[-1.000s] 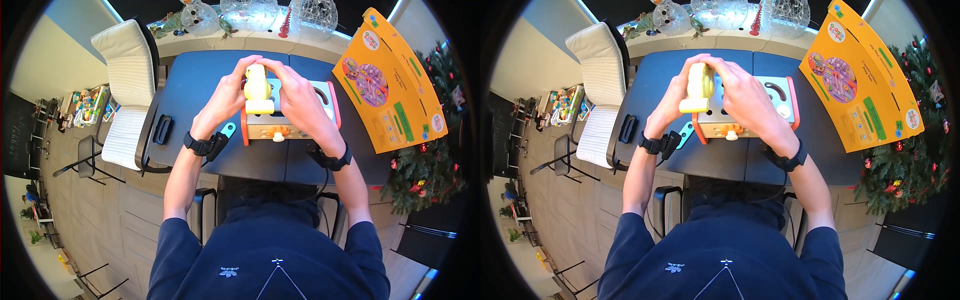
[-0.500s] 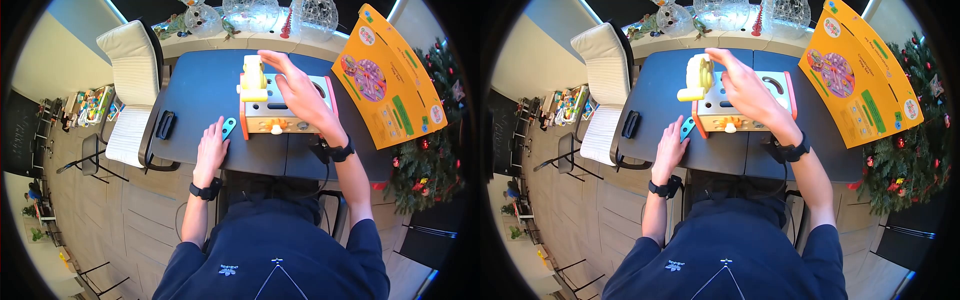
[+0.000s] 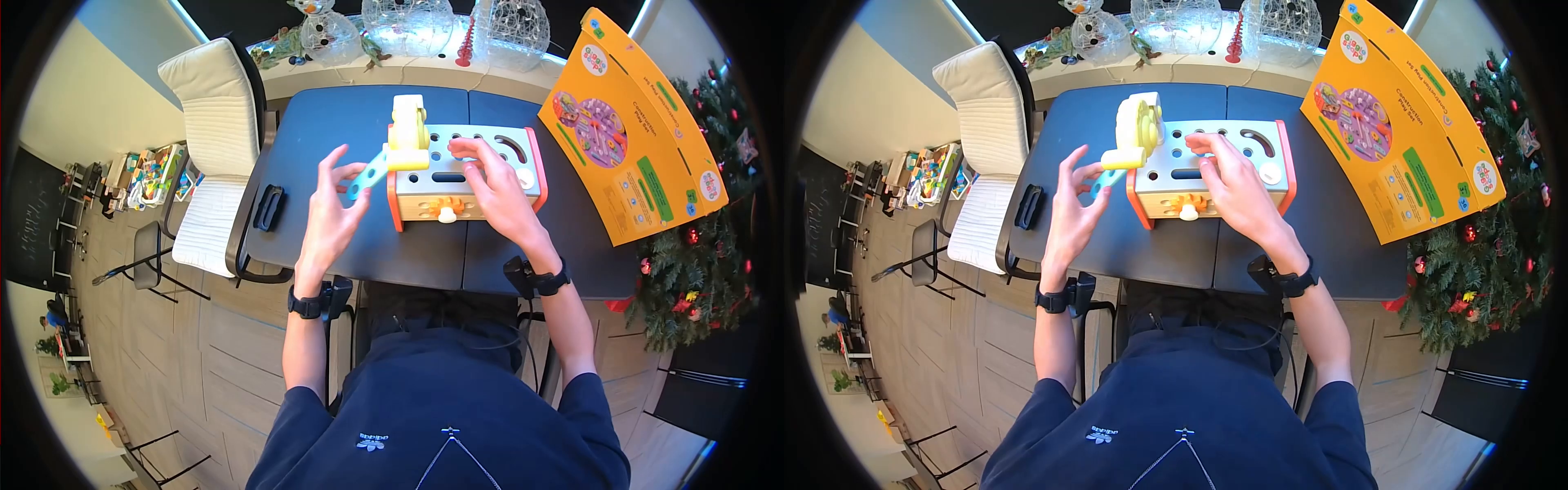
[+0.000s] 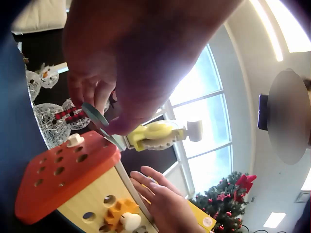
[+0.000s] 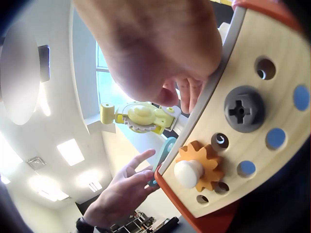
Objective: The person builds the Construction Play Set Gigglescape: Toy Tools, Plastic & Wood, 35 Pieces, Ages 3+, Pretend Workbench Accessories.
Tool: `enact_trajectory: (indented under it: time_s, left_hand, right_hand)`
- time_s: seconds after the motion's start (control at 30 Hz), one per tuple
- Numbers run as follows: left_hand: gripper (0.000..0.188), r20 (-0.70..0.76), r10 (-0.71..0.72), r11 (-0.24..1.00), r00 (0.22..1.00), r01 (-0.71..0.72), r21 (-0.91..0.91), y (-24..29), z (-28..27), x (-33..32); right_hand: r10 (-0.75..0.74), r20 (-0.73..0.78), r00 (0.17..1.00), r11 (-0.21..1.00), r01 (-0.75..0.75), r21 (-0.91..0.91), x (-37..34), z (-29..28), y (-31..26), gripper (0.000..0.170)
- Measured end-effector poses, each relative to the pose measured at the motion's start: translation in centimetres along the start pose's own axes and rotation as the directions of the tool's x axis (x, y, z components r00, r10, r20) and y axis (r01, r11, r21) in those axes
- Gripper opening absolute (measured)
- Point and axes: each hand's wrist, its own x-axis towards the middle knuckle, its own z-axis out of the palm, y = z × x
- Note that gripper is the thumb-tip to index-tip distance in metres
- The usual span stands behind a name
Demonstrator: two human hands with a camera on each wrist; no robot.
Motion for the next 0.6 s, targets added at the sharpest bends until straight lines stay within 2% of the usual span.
enact_trajectory:
  time_s: [0.1, 0.13, 0.2, 0.33, 0.47, 0.6]
  left_hand:
    - [0.072, 0.123, 0.106, 0.993, 0.987, -0.110, 0.030, 1.7, 0.5, 1.0]
    - [0.073, 0.164, 0.067, 0.997, 0.984, -0.071, 0.019, 2.1, 0.5, 1.3]
    - [0.074, 0.223, 0.094, 0.991, 0.970, -0.112, 0.073, 3.0, 0.4, 1.8]
    - [0.071, 0.280, 0.173, 0.968, 0.944, -0.215, 0.127, 2.1, 0.7, 2.4]
    - [0.070, 0.290, 0.125, 0.987, 0.949, -0.149, 0.063, 2.2, 0.9, 2.6]
    - [0.075, 0.305, 0.111, 0.991, 0.946, -0.129, 0.041, 2.5, 0.9, 2.8]
  right_hand:
    - [-0.015, -0.023, 1.000, 0.999, 0.016, 0.048, -0.1, 0.1, 0.1, 0.032]
    - [-0.004, -0.022, 1.000, 0.998, 0.006, 0.069, -0.2, 0.0, 0.0, 0.032]
    - [0.016, -0.019, 1.000, 0.994, -0.014, 0.111, -0.5, -0.3, -0.4, 0.033]
    - [-0.105, -0.037, 0.994, 0.984, 0.109, 0.141, -1.6, 0.0, -1.7, 0.038]
    - [-0.243, -0.004, 0.970, 0.950, 0.239, 0.199, -2.5, 0.3, -3.3, 0.048]
    - [-0.327, 0.044, 0.944, 0.937, 0.318, 0.145, -2.7, 0.0, -4.9, 0.051]
